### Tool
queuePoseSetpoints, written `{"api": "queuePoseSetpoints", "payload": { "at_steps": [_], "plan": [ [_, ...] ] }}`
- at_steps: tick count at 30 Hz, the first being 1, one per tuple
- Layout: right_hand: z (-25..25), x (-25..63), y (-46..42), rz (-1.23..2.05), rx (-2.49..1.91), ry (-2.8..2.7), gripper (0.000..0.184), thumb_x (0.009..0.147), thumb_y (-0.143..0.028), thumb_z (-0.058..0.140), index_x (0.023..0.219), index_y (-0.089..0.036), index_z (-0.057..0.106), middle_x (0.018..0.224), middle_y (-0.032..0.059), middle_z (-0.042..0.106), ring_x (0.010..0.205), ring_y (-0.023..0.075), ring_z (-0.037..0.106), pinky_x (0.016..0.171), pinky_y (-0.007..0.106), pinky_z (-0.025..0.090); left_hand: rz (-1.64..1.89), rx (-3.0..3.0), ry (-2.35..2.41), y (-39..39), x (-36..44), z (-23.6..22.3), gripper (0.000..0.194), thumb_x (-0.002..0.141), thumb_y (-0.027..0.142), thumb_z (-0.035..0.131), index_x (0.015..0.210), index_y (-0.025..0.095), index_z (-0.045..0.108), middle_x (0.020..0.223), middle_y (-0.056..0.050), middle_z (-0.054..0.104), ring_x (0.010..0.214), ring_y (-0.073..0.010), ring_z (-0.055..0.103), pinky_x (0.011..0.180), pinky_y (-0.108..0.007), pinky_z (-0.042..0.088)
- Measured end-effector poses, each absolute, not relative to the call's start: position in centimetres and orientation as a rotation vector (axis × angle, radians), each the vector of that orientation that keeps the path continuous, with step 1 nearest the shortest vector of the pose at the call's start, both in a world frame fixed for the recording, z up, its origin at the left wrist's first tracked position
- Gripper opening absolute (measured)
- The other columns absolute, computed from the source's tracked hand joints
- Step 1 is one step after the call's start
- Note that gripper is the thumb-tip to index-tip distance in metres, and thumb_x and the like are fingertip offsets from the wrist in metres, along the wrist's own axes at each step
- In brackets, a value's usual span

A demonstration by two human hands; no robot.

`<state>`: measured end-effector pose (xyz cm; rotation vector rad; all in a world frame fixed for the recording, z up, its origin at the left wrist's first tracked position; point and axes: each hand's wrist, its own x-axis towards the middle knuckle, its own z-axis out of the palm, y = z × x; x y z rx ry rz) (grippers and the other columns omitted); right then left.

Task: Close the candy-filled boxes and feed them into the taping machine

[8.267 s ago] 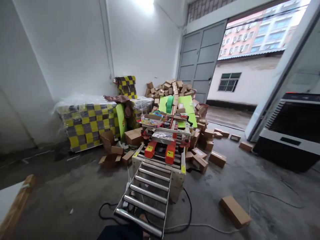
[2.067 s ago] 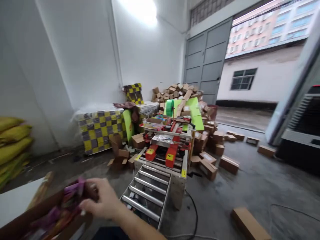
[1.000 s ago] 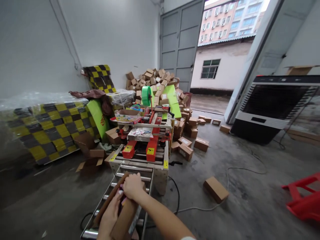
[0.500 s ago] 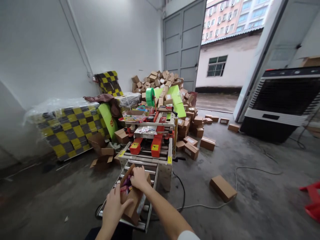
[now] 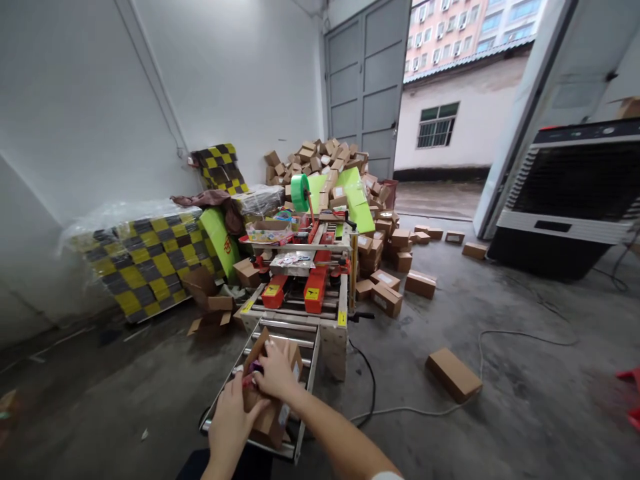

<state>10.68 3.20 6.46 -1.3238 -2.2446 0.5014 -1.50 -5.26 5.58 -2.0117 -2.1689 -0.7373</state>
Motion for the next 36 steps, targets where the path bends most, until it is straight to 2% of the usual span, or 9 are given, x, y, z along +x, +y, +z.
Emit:
{"api": "queuePoseSetpoints", "payload": {
  "at_steps": [4, 8, 14, 19, 22, 27, 31, 34, 36],
  "plan": [
    [5.4, 11.2, 2.4, 0.586, -1.162, -2.212, 0.018, 0.092, -0.026, 0.065, 0.108, -0.024, 0.074, 0.121, 0.0061, 0.067, 0.120, 0.0235, 0.057, 0.123, 0.058, 0.006, -0.780, -2.024, -2.161, -5.4, -1.6, 5.2, 0.065, 0.080, 0.038, 0.070, 0.135, 0.011, 0.048, 0.125, -0.015, 0.061, 0.115, -0.0306, 0.059, 0.095, -0.037, 0.049],
    [5.8, 10.8, 3.2, 0.488, -1.164, -2.537, 0.018, 0.094, -0.026, 0.061, 0.086, -0.018, 0.075, 0.094, 0.0067, 0.071, 0.105, 0.0239, 0.060, 0.119, 0.060, 0.014, -0.881, -2.058, -2.230, -5.6, -1.5, 5.6, 0.064, 0.079, 0.040, 0.065, 0.135, 0.013, 0.050, 0.128, -0.016, 0.062, 0.120, -0.0328, 0.058, 0.100, -0.042, 0.048],
    [5.6, 11.4, 3.9, 0.568, -1.022, -2.266, 0.006, 0.085, -0.026, 0.071, 0.086, -0.021, 0.071, 0.097, 0.0026, 0.065, 0.104, 0.0216, 0.057, 0.118, 0.051, 0.023, -1.289, -2.206, -2.499, -4.3, -4.5, 7.6, 0.065, 0.074, 0.065, 0.057, 0.117, 0.018, 0.067, 0.117, -0.013, 0.070, 0.111, -0.0340, 0.065, 0.097, -0.045, 0.052],
    [5.0, 11.0, 2.9, 0.502, -1.165, -1.754, 0.024, 0.084, -0.013, 0.054, 0.106, -0.019, 0.060, 0.116, 0.0085, 0.059, 0.118, 0.0263, 0.048, 0.118, 0.055, 0.018, -1.766, -2.264, -2.783, -1.4, -7.7, 7.7, 0.067, 0.066, 0.082, 0.056, 0.080, 0.018, 0.071, 0.088, -0.010, 0.074, 0.095, -0.0354, 0.069, 0.084, -0.043, 0.059],
    [5.6, 10.5, 3.4, 0.531, -1.141, -1.768, 0.028, 0.080, -0.009, 0.046, 0.103, -0.019, 0.058, 0.112, 0.0085, 0.061, 0.112, 0.0261, 0.051, 0.118, 0.057, 0.018, -1.939, -2.199, -2.679, -0.2, -6.8, 6.4, 0.058, 0.076, 0.074, 0.056, 0.087, 0.019, 0.070, 0.094, -0.009, 0.073, 0.095, -0.0327, 0.069, 0.087, -0.044, 0.058],
    [6.2, 11.7, 7.0, 0.666, -1.187, -1.597, 0.023, 0.086, -0.016, 0.038, 0.099, -0.016, 0.057, 0.105, 0.0105, 0.059, 0.104, 0.0231, 0.053, 0.104, 0.040, 0.041, -1.859, -2.355, -2.280, -0.1, -2.0, 4.0, 0.058, 0.089, 0.060, 0.048, 0.124, 0.015, 0.061, 0.142, -0.018, 0.055, 0.137, -0.0324, 0.048, 0.116, -0.051, 0.038],
    [3.8, 12.1, 10.5, 0.788, -1.320, -1.530, 0.038, 0.093, -0.020, 0.030, 0.124, -0.012, 0.050, 0.125, 0.0155, 0.053, 0.119, 0.0224, 0.048, 0.108, 0.038, 0.039, -1.367, -2.453, -2.200, 0.1, -0.2, 2.6, 0.047, 0.097, 0.036, 0.041, 0.136, 0.014, 0.056, 0.158, -0.017, 0.036, 0.152, -0.0325, 0.018, 0.123, -0.057, 0.023],
    [2.9, 12.0, 11.0, 0.844, -1.326, -1.591, 0.040, 0.094, -0.020, 0.033, 0.130, -0.013, 0.050, 0.127, 0.0153, 0.054, 0.122, 0.0219, 0.049, 0.111, 0.039, 0.038, -1.294, -2.522, -2.188, 0.3, -1.0, 1.7, 0.044, 0.098, 0.033, 0.039, 0.134, 0.017, 0.059, 0.158, -0.013, 0.037, 0.152, -0.0326, 0.020, 0.124, -0.056, 0.021],
    [3.1, 11.9, 10.6, 0.816, -1.363, -1.661, 0.042, 0.095, -0.021, 0.034, 0.133, -0.014, 0.050, 0.136, 0.0168, 0.051, 0.130, 0.0251, 0.045, 0.117, 0.049, 0.030, -1.406, -2.565, -2.158, 0.6, -1.8, 1.2, 0.045, 0.099, 0.038, 0.040, 0.134, 0.018, 0.060, 0.156, -0.013, 0.040, 0.149, -0.0311, 0.029, 0.124, -0.054, 0.022]
  ]
}}
